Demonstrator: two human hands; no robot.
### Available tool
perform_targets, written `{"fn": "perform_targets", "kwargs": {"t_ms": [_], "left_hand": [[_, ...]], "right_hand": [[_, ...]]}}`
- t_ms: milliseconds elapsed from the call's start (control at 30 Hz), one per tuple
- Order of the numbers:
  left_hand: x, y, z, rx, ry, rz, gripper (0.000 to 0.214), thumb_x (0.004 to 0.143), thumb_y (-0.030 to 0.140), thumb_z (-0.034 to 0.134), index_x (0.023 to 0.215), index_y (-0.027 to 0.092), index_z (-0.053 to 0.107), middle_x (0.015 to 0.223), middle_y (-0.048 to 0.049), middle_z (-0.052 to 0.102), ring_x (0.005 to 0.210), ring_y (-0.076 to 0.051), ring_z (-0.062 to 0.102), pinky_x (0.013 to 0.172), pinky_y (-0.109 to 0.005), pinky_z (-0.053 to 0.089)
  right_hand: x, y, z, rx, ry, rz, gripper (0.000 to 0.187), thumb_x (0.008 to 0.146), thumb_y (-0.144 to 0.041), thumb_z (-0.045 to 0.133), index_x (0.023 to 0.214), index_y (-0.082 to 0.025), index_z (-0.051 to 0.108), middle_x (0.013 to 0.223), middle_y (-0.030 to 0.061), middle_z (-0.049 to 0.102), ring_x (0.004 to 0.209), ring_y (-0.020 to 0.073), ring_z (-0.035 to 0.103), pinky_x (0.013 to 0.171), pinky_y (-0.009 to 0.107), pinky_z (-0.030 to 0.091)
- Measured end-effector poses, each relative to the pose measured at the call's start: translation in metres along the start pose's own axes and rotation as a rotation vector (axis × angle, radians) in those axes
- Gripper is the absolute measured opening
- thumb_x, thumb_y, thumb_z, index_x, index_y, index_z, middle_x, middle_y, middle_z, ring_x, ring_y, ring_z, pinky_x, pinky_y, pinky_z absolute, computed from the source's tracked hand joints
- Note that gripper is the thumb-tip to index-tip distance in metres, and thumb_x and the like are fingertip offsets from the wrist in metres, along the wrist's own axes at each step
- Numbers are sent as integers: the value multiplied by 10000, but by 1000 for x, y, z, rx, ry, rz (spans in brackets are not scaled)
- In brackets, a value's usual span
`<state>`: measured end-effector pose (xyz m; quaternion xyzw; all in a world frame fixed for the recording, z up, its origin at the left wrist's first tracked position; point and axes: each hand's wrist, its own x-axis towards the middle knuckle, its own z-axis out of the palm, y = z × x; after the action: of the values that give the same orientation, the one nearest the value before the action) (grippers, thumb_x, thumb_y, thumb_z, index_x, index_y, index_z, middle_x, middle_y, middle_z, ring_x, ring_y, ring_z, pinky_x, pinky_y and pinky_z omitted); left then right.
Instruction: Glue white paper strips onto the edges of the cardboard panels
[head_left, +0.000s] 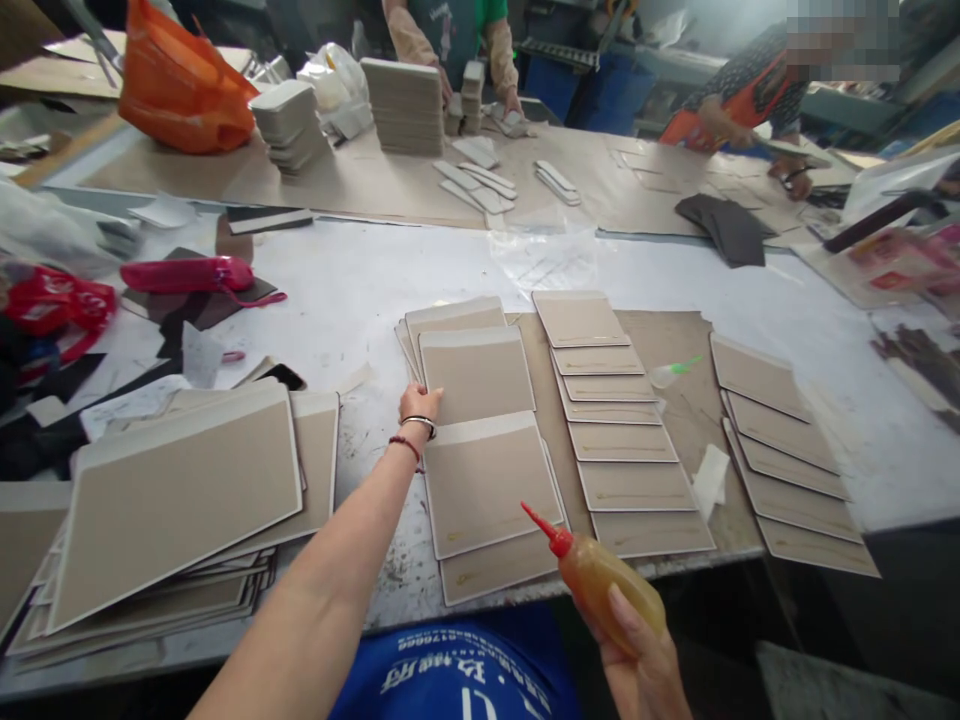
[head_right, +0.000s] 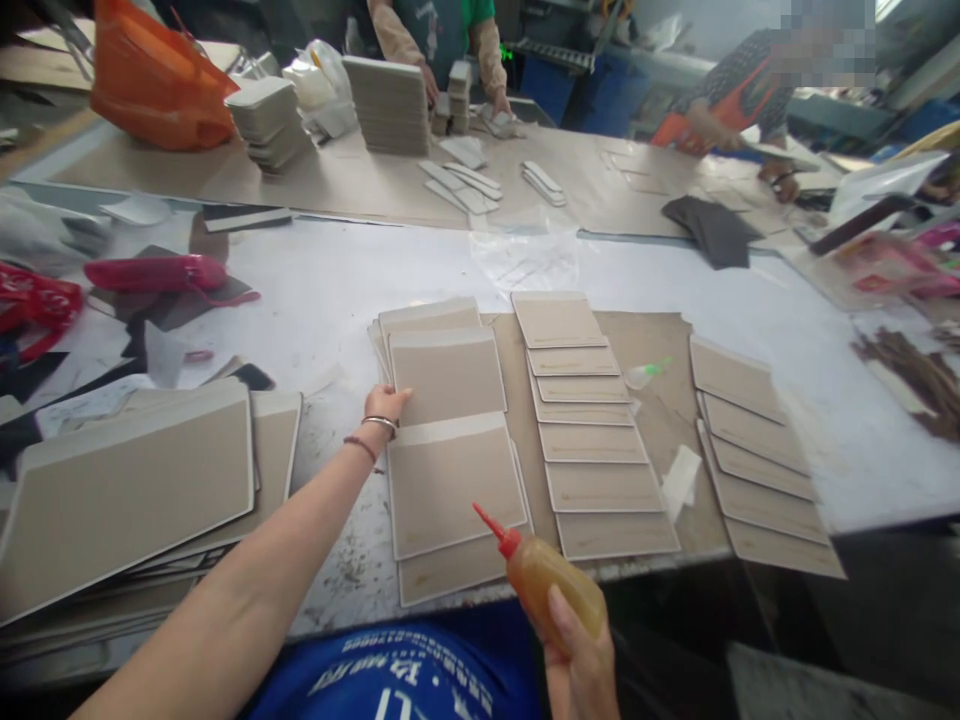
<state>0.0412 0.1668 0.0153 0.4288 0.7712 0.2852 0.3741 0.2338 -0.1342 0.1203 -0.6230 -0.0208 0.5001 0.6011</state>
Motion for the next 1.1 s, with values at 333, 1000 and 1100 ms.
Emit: {"fn": "perform_targets", "kwargs": {"t_ms": [333, 1000, 1100], "left_hand": [[-5, 29, -57, -601, -88, 93, 354, 615, 401, 595, 854, 222, 407, 665, 58, 563, 594, -117, 567, 592, -273, 464], [-83, -92, -40, -298, -248, -33, 262, 556, 389, 654, 588, 179, 501, 506, 57, 502, 536, -120, 494, 492, -224, 370], [-81, -92, -38, -246, -245, -27, 241, 568, 371, 641, 572, 182, 492, 495, 63, 476, 521, -109, 465, 480, -215, 344]], "right_hand": [[-3, -1, -7, 60, 35, -18, 296, 679, -333, 676, 958, -236, 668, 998, 66, 685, 932, 285, 631, 854, 470, 480], [23, 36, 65, -692, -98, -358, 560, 579, -390, 735, 1016, -212, 435, 897, 11, 545, 782, 179, 569, 701, 299, 484], [22, 38, 72, -728, -107, -361, 555, 578, -415, 725, 1004, -212, 433, 893, 10, 537, 772, 182, 572, 696, 303, 484]]}}
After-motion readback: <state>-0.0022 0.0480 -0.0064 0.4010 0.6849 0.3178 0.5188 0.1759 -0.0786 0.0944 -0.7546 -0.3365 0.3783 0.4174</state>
